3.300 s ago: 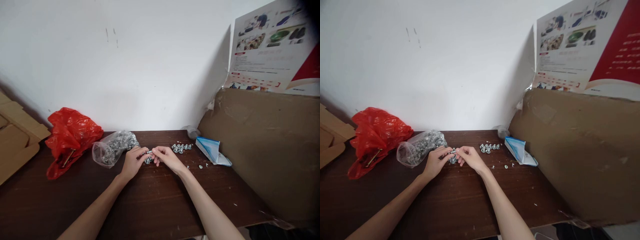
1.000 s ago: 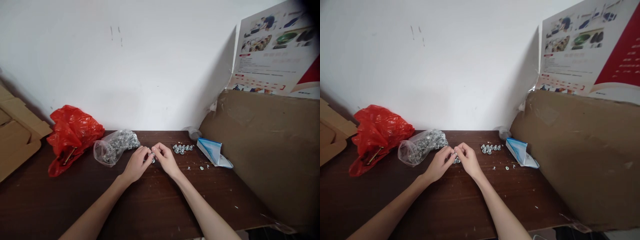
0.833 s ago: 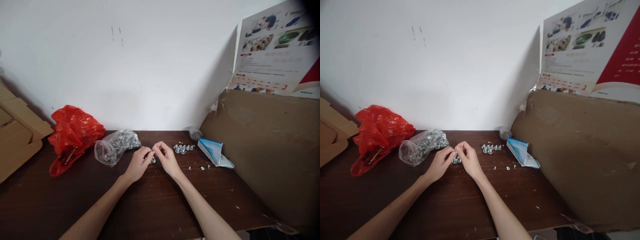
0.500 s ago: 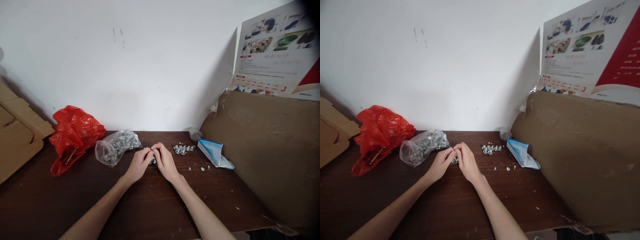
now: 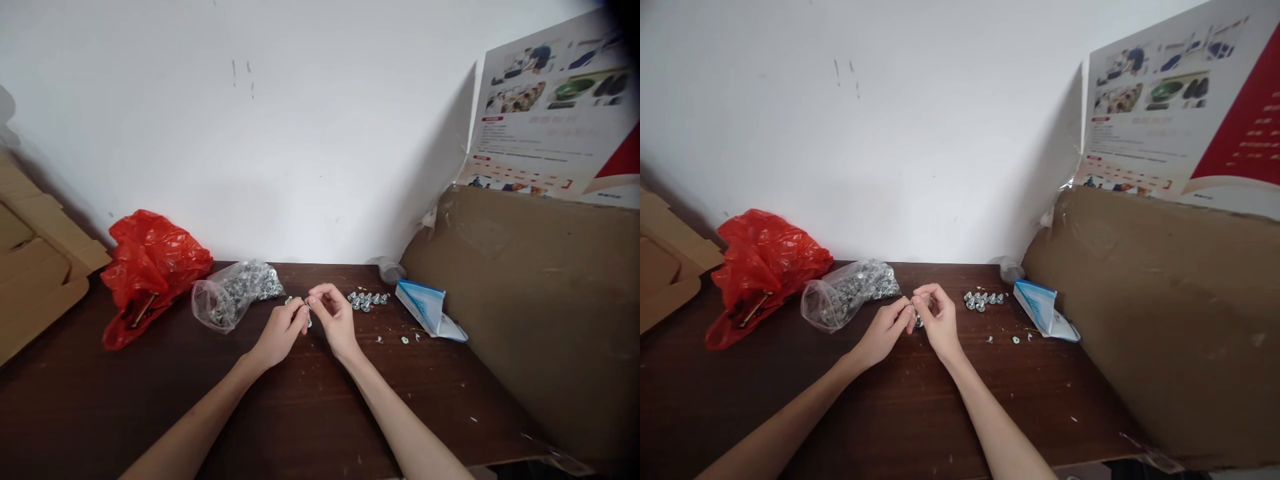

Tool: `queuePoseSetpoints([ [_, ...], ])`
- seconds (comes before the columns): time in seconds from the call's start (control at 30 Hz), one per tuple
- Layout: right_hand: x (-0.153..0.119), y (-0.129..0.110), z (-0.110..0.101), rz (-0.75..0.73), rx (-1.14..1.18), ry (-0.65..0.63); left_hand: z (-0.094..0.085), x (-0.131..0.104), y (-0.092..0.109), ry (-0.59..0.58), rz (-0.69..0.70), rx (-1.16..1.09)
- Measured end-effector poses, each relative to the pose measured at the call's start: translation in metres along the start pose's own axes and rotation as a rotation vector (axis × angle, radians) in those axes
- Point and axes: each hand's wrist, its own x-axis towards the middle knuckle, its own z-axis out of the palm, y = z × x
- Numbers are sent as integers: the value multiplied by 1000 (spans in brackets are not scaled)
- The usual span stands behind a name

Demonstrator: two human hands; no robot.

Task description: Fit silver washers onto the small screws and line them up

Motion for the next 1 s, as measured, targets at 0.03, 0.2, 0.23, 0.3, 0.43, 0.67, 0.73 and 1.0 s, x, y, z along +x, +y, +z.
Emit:
queuePoseSetpoints([
  [0.03,0,1,0,25,23,23,0,0,0,-8,0,-4],
  [0.2,3,5,0,67,141,17,0,1,-2,30,-21,-35],
  [0.23,4,5,-1,74,163,18,0,2,-3,41,-30,-45],
  [0.3,6,7,-2,95,204,25,0,3,-4,62,-51,-68],
  [0.43,8,8,-4,137,275,26,0,3,-6,81,-84,-111],
  [0.67,7,3,-5,129,363,-50,4,3,-9,89,-144,-231],
  [0.73,6,2,-4,129,402,-57,6,3,-11,96,-160,-252],
  [1.0,10,6,-1,331,706,82,8,3,-10,80,-152,-250],
])
